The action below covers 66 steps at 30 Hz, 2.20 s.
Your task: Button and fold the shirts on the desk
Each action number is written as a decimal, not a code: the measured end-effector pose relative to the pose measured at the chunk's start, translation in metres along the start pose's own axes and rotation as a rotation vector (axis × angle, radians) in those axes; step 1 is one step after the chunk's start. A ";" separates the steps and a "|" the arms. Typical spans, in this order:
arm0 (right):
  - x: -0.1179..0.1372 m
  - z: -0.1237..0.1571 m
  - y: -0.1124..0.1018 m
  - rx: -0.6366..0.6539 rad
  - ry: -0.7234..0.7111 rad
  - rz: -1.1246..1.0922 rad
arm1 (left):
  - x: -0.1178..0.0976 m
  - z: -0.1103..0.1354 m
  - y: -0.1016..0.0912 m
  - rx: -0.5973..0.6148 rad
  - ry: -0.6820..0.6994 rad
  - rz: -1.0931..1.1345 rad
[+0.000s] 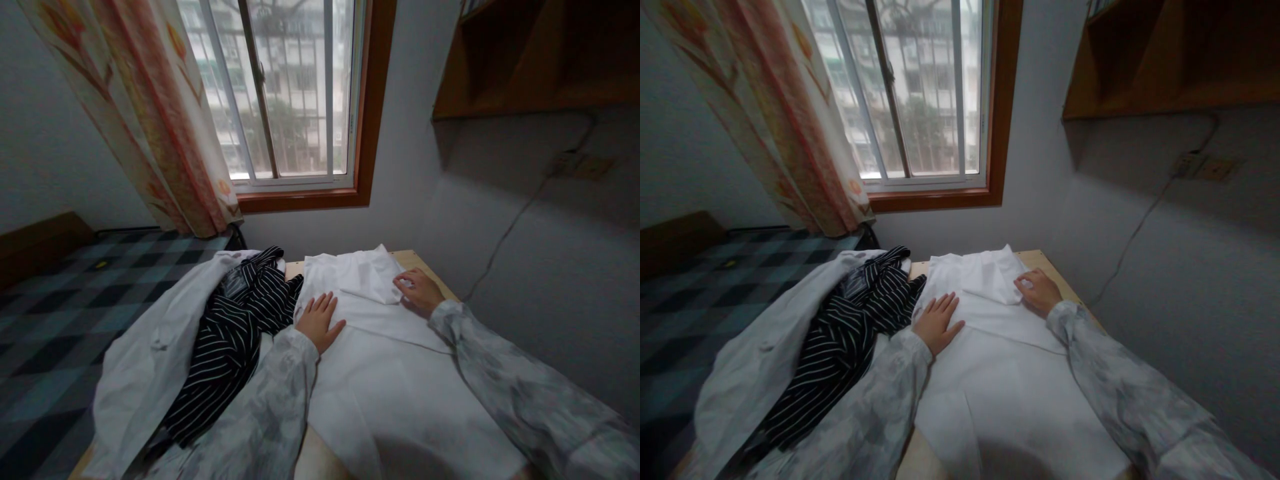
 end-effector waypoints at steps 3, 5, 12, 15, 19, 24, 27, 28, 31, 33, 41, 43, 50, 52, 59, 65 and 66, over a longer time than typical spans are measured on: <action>0.014 -0.021 0.022 0.044 -0.040 -0.004 | -0.001 0.000 -0.001 -0.001 -0.005 0.015; 0.022 -0.032 0.042 0.075 0.085 -0.078 | -0.002 0.000 -0.003 0.003 -0.008 0.020; 0.046 -0.030 0.068 0.005 -0.001 -0.251 | 0.003 0.000 -0.003 -0.076 -0.052 0.162; 0.056 -0.008 0.055 0.105 -0.371 -0.176 | 0.008 -0.003 -0.001 -0.214 -0.150 0.377; 0.062 0.023 0.045 0.286 -0.651 -0.168 | 0.016 -0.015 0.000 -0.306 -0.354 0.665; 0.062 0.026 0.046 0.148 -0.277 -0.355 | 0.019 -0.041 -0.004 -0.242 -0.517 0.611; 0.058 0.003 0.053 0.135 0.287 -0.643 | 0.018 -0.058 -0.002 -0.185 -0.515 0.552; 0.057 -0.007 0.055 0.153 0.473 -0.764 | 0.017 -0.062 -0.001 -0.177 -0.509 0.539; 0.061 -0.038 0.062 0.209 0.749 -0.985 | 0.016 -0.067 0.003 -0.181 -0.456 0.508; 0.066 -0.055 0.068 0.214 0.766 -1.017 | 0.016 -0.065 0.004 -0.199 -0.401 0.512; 0.091 -0.062 0.087 -0.033 0.619 -1.048 | 0.021 -0.059 0.009 -0.184 -0.466 0.764; 0.097 -0.053 0.079 -0.116 0.386 -0.941 | 0.024 -0.062 0.008 -0.174 -0.480 0.841; 0.133 0.007 0.047 0.110 -0.789 -0.197 | 0.048 -0.059 -0.029 -0.042 -0.473 1.251; 0.142 0.021 0.046 0.217 -0.873 -0.208 | 0.050 -0.050 -0.037 0.132 -0.476 1.360; 0.132 0.037 0.035 0.338 -0.804 -0.385 | 0.049 -0.019 -0.048 0.325 -0.372 0.880; 0.029 0.025 0.013 0.130 -0.388 -0.185 | 0.064 -0.008 -0.060 0.273 -0.289 0.471; 0.008 0.023 0.011 0.105 -0.338 -0.128 | 0.065 -0.008 -0.061 0.270 -0.287 0.446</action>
Point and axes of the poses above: each hand's wrist, its own z-axis away from the middle knuckle, its own y-axis out of the palm, x = y × z, the point moved 2 cm from there along -z, towards the middle knuckle
